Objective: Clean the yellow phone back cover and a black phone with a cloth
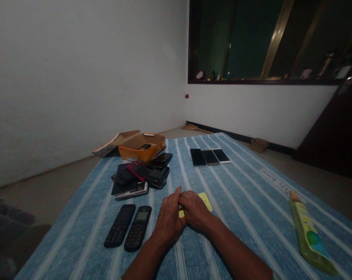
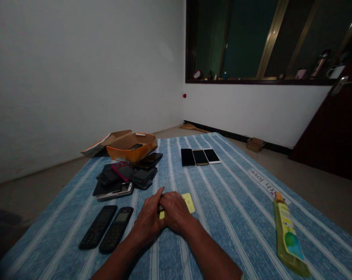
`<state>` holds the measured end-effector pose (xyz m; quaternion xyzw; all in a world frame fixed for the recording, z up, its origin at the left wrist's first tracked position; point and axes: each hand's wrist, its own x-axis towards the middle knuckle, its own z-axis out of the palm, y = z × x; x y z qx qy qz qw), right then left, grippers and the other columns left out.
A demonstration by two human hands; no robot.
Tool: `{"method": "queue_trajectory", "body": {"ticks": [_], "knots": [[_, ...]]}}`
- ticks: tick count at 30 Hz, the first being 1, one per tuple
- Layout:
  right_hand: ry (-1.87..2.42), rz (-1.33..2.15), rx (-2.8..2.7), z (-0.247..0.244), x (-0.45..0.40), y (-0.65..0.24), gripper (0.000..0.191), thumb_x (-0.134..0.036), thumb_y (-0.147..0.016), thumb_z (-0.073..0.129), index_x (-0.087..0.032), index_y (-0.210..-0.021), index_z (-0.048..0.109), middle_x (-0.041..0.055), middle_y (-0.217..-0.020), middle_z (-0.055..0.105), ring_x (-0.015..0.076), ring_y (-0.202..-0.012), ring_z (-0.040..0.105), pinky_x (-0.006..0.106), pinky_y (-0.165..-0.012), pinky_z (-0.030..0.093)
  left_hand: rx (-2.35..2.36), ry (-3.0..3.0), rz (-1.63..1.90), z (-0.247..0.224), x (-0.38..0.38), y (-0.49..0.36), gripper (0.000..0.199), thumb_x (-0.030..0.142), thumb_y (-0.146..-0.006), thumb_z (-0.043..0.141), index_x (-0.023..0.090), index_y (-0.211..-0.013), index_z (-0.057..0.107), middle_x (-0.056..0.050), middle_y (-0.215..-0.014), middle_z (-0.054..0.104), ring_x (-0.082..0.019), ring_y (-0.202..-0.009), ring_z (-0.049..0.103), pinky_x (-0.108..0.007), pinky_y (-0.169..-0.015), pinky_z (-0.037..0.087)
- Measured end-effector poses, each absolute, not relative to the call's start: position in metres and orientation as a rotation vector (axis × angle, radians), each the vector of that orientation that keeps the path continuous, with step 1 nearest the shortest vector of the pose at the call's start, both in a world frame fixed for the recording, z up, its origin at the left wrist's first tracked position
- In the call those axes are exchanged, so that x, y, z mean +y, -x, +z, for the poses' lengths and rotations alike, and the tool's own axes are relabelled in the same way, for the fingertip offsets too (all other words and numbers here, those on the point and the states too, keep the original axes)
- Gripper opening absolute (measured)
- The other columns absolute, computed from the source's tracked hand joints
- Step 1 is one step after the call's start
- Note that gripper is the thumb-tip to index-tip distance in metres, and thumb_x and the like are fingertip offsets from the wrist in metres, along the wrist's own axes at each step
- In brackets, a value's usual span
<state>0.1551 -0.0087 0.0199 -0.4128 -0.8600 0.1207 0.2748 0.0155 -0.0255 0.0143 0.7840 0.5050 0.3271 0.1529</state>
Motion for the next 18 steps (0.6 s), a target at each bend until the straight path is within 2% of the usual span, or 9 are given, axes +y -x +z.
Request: {"method": "queue_trajectory", "body": {"ticks": [5, 9, 15, 18], "knots": [[1.182, 0.328, -2.356, 0.026, -0.010, -0.164, 0.025, -0.014, -0.088, 0.051, -0.018, -0.109, 0.063, 0.0059, -0.100, 0.066, 0.0191, -0.095, 0.055, 0.030, -0.086, 0.037, 1.541, -2.189, 0.777, 0.026, -0.029, -0.017, 0.079, 0.019, -0.068, 0.065, 0.017, -0.143, 0.038, -0.012, -0.128, 0.059, -0.029, -0.111, 0.054, -0.045, -0.098, 0.045], [1.357, 0.304, -2.342, 0.029, -0.012, -0.178, 0.018, -0.016, -0.089, 0.051, -0.019, -0.100, 0.064, 0.0047, -0.096, 0.065, 0.0186, -0.092, 0.056, 0.031, -0.086, 0.035, 1.595, -2.134, 0.695, 0.031, -0.031, -0.018, 0.081, 0.026, -0.066, 0.072, 0.013, -0.141, 0.041, -0.014, -0.125, 0.060, -0.031, -0.114, 0.052, -0.044, -0.098, 0.044], [1.495, 0.291, -2.251, 0.025, -0.021, -0.196, 0.027, -0.008, -0.088, 0.044, -0.022, -0.102, 0.063, 0.0024, -0.100, 0.065, 0.0181, -0.100, 0.055, 0.040, -0.103, 0.023, 1.594, -2.134, 0.684, 0.029, -0.031, -0.018, 0.081, 0.028, -0.067, 0.073, 0.018, -0.141, 0.042, -0.012, -0.127, 0.059, -0.031, -0.115, 0.052, -0.045, -0.099, 0.042], [1.447, 0.281, -2.218, 0.019, -0.023, -0.194, 0.024, -0.008, -0.088, 0.046, -0.020, -0.099, 0.063, 0.0051, -0.099, 0.063, 0.0193, -0.095, 0.053, 0.035, -0.093, 0.033, 1.623, -2.122, 0.680, 0.028, -0.032, -0.020, 0.081, 0.029, -0.067, 0.073, 0.019, -0.141, 0.041, -0.011, -0.126, 0.059, -0.030, -0.117, 0.052, -0.044, -0.099, 0.042]]}}
